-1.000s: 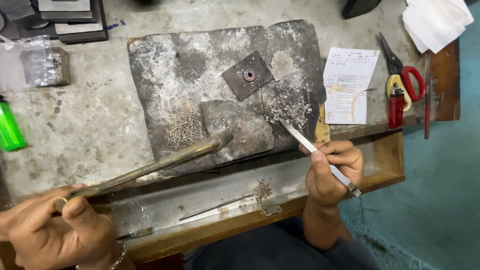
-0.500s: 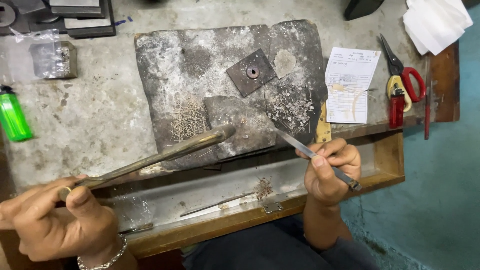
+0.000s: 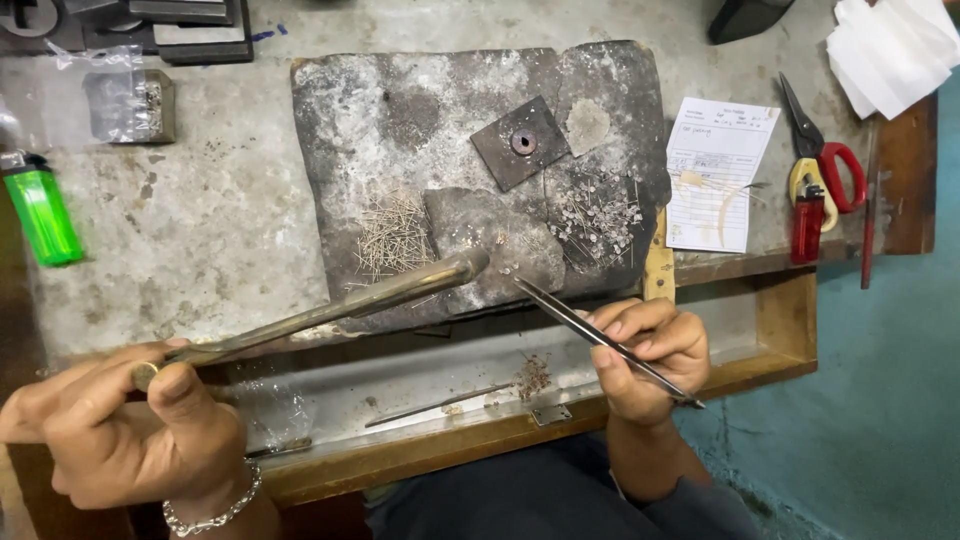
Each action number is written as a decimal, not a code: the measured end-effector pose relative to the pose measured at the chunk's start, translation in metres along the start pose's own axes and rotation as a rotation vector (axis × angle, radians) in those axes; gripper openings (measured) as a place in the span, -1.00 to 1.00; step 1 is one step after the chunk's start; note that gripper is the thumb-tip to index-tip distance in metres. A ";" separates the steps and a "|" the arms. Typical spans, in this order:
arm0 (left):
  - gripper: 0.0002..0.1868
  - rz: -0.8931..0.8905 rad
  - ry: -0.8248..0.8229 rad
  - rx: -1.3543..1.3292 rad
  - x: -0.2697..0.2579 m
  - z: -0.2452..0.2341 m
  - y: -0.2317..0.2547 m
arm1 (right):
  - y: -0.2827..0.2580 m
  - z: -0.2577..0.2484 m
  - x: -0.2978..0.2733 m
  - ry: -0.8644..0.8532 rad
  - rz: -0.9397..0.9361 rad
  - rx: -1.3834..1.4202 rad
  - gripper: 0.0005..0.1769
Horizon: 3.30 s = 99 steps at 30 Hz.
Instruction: A jeweler uses a blowpipe torch and tweezers to solder small metal links on a soldering block at a workbench.
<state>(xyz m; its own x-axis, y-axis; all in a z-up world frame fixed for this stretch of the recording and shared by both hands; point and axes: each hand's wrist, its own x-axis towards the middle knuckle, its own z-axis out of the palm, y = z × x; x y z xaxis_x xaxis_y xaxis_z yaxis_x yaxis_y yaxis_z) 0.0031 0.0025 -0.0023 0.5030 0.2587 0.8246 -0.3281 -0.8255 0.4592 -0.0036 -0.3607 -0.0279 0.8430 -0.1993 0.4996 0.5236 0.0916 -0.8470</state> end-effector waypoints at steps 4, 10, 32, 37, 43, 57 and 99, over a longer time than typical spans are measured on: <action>-0.58 -0.014 0.000 -0.007 0.001 0.000 0.002 | -0.001 0.000 -0.002 -0.051 0.022 0.029 -0.62; -0.59 -0.026 -0.041 0.024 0.001 -0.002 0.006 | 0.001 0.000 -0.004 -0.070 0.002 -0.004 -0.62; -0.58 -0.038 -0.036 0.011 -0.001 -0.002 0.003 | -0.001 0.004 -0.004 -0.109 -0.051 -0.012 -0.63; -0.60 -0.043 -0.033 -0.008 -0.003 -0.002 0.000 | -0.003 0.007 -0.003 -0.121 -0.049 -0.029 -0.62; -0.60 -0.027 -0.042 0.002 -0.001 -0.002 0.002 | -0.003 0.006 -0.003 -0.136 -0.050 -0.022 -0.63; -0.61 -0.028 -0.043 -0.007 -0.002 -0.003 0.000 | -0.002 0.004 -0.004 -0.109 -0.057 -0.034 -0.64; -0.60 -0.036 -0.032 -0.009 -0.001 -0.003 0.002 | -0.005 -0.005 0.005 -0.147 -0.287 -0.155 -0.68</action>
<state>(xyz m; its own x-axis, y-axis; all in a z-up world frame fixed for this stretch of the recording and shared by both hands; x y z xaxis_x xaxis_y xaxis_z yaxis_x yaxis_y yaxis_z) -0.0004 0.0018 -0.0014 0.5401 0.2719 0.7965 -0.3162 -0.8115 0.4914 -0.0033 -0.3670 -0.0219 0.6785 -0.0516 0.7328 0.7267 -0.0989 -0.6798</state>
